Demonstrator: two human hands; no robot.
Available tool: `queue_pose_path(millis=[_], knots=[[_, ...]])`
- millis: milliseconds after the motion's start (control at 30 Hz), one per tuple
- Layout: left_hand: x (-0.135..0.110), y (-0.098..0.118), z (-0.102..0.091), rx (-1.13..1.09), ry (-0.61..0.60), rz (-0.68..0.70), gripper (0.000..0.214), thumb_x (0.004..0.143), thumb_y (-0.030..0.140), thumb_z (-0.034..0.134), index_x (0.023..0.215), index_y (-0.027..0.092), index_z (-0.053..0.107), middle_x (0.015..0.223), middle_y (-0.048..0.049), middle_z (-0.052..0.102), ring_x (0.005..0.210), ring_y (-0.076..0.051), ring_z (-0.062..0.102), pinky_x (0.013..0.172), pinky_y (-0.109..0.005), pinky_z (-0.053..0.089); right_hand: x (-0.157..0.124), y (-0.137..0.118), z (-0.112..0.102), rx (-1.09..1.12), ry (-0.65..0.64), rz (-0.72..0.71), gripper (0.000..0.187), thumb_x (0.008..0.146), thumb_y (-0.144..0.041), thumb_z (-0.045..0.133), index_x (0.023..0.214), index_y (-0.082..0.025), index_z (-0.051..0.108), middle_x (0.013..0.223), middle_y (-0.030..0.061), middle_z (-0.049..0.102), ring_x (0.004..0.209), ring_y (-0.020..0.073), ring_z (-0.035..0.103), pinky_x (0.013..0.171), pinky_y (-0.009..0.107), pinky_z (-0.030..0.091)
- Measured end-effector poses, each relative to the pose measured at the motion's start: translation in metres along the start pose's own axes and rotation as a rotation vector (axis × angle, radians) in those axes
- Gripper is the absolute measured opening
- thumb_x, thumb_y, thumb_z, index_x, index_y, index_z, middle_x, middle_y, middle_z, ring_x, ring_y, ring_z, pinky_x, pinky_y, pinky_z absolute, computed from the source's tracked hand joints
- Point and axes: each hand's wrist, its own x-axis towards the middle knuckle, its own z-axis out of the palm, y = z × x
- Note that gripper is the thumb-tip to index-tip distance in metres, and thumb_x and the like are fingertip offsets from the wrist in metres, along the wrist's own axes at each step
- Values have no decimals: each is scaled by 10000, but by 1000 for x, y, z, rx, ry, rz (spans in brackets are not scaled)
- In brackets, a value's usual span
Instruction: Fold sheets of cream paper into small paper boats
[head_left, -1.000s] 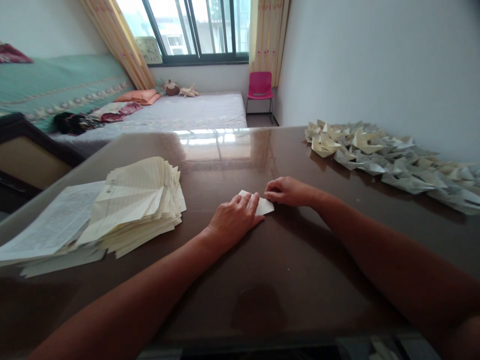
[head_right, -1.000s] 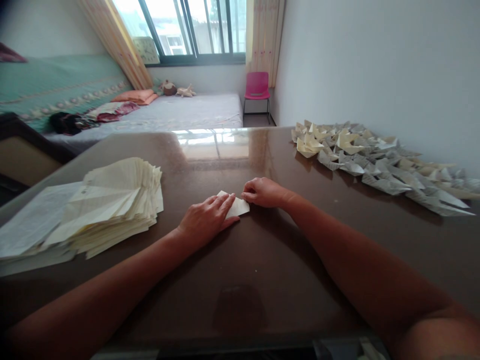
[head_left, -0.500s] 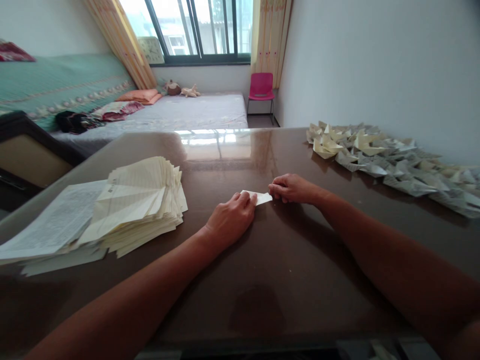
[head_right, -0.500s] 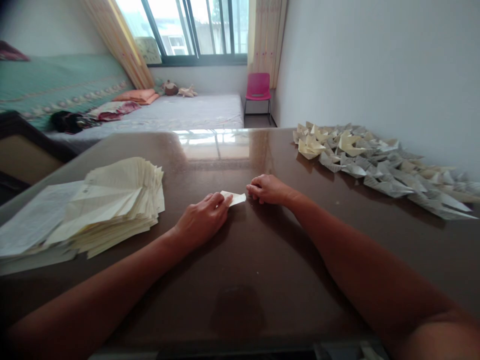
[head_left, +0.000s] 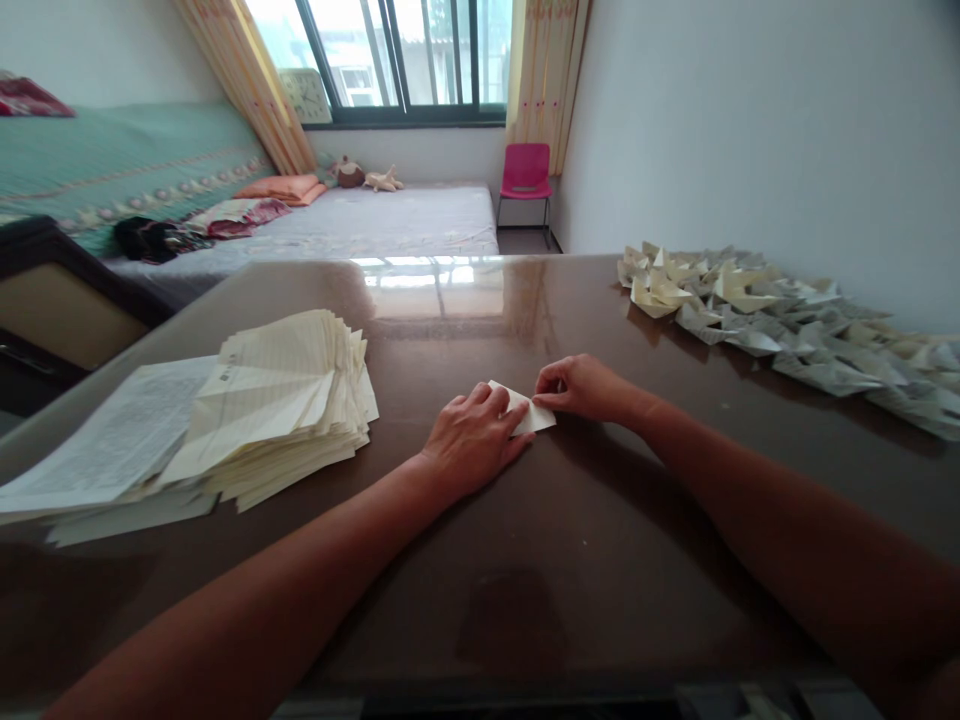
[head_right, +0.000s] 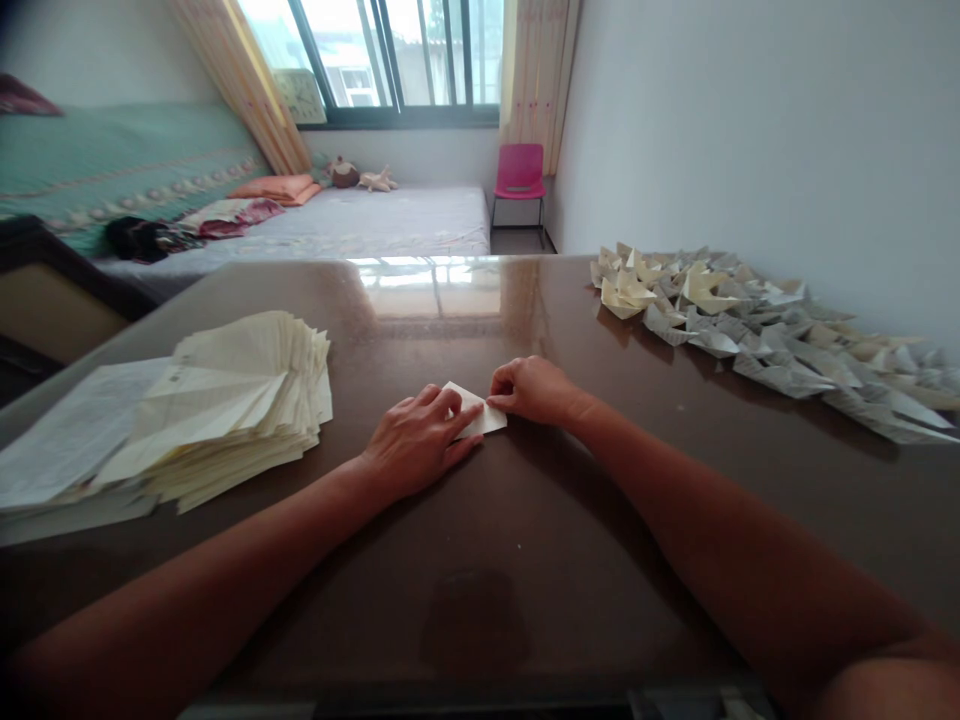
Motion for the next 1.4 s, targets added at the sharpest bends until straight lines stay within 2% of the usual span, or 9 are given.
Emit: queue_pose_path(millis=[100, 300, 533, 667, 833, 967, 1133, 1300, 1400], knots=[[2, -1, -1, -29, -18, -11, 446, 948, 506, 326, 1290, 281, 504, 1054, -67, 565, 993, -236, 476, 759, -353, 442, -2, -5, 2, -205, 76, -35, 177, 779, -358, 593, 784, -226, 711, 772, -3, 698, 667, 121, 581, 564, 220, 325], [4, -2, 0, -67, -21, -22, 449, 938, 507, 350, 1299, 288, 503, 1068, -72, 550, 997, -240, 463, 775, -363, 445, -10, -17, 3, -409, 103, -61, 215, 847, -364, 522, 823, -237, 693, 869, 13, 692, 729, 144, 596, 576, 239, 300], [4, -2, 0, -79, -18, -29, 417, 936, 491, 368, 1269, 296, 526, 1060, -69, 549, 997, -236, 464, 773, -352, 447, -16, -31, -1, -594, 37, -157, 295, 922, -332, 425, 858, -186, 673, 905, 71, 669, 728, 166, 626, 592, 251, 335], [4, -2, 1, -73, -17, -26, 420, 938, 487, 363, 1259, 274, 530, 1054, -69, 553, 997, -237, 464, 776, -352, 446, -21, -39, -7, -635, -64, -210, 270, 914, -253, 429, 858, -156, 675, 901, 95, 666, 750, 189, 644, 611, 258, 381], [6, -3, 3, -84, -15, -32, 469, 933, 484, 381, 1330, 248, 465, 1088, -75, 545, 1007, -234, 459, 806, -352, 449, -32, -49, -9, -634, -151, -248, 230, 880, -161, 457, 965, -128, 669, 974, 134, 663, 838, 206, 651, 692, 264, 439], [6, -5, 2, -91, -30, -15, 454, 942, 487, 349, 1335, 290, 463, 1064, -64, 539, 992, -226, 461, 810, -346, 448, -35, -51, -7, -616, -151, -216, 259, 892, -151, 424, 997, -124, 660, 995, 150, 656, 851, 215, 657, 686, 271, 450], [6, -4, -1, -76, -36, -10, 441, 942, 494, 347, 1319, 304, 474, 1056, -64, 536, 992, -220, 466, 810, -335, 442, -34, -51, -12, -616, -152, -149, 236, 884, -203, 449, 987, -160, 657, 965, 119, 656, 793, 213, 666, 620, 265, 434], [5, 2, -4, -19, -45, 5, 409, 958, 459, 340, 1273, 259, 508, 1074, -78, 562, 1039, -231, 477, 810, -338, 426, -34, -51, -16, -603, -132, -190, 206, 878, -288, 523, 935, -158, 673, 984, 110, 652, 864, 222, 649, 644, 259, 435], [-1, 3, -14, 35, -55, 60, 399, 938, 441, 421, 1260, 223, 509, 1205, -91, 551, 1186, -261, 430, 916, -376, 389, -33, -48, -15, -598, -118, -241, 204, 874, -294, 546, 918, -147, 679, 979, 115, 651, 912, 218, 628, 697, 253, 438]])
